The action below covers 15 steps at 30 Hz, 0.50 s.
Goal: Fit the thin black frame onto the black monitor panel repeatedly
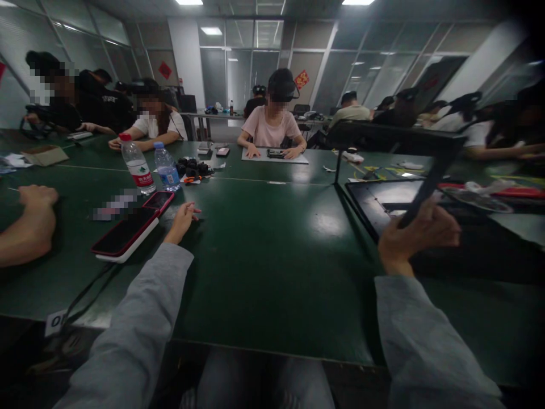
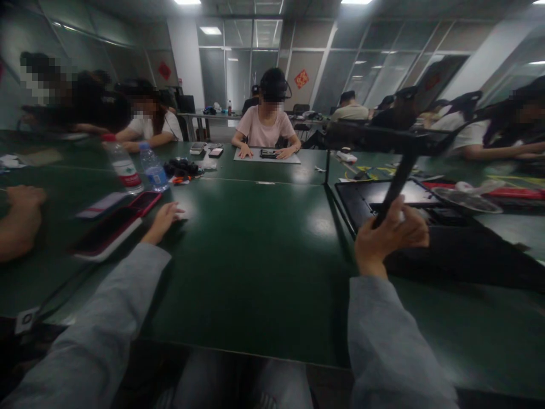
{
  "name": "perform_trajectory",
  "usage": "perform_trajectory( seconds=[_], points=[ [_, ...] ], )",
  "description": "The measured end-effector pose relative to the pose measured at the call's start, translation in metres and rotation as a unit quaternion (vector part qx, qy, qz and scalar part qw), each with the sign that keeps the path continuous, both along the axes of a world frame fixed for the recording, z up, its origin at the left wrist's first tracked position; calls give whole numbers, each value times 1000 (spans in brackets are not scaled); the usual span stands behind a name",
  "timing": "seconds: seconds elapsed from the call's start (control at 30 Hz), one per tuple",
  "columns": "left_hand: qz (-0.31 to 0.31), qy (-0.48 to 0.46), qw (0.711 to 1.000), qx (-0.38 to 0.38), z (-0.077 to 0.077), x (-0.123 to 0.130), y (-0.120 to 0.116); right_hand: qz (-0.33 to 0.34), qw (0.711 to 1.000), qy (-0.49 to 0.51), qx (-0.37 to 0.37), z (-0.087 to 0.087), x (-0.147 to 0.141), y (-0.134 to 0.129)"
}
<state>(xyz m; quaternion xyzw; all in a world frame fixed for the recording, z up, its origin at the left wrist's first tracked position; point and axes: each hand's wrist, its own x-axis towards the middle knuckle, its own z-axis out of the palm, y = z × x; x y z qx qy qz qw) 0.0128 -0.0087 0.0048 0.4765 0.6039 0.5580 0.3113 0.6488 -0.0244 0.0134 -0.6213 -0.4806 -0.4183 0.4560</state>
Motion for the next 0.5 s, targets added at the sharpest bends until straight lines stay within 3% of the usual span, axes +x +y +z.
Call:
perform_trajectory(
  seconds=[0.13,0.33,0.5],
  points=[
    [2,-3,1000,1,1,2,0,68,997,-39,0,-7,-37,9],
    [21,60,997,51,-5,6,5,183,979,74,-43,5,-94,-4],
    [87,138,980,117,-11,8,7,271,946,174,-44,17,-113,-7]
  ],
)
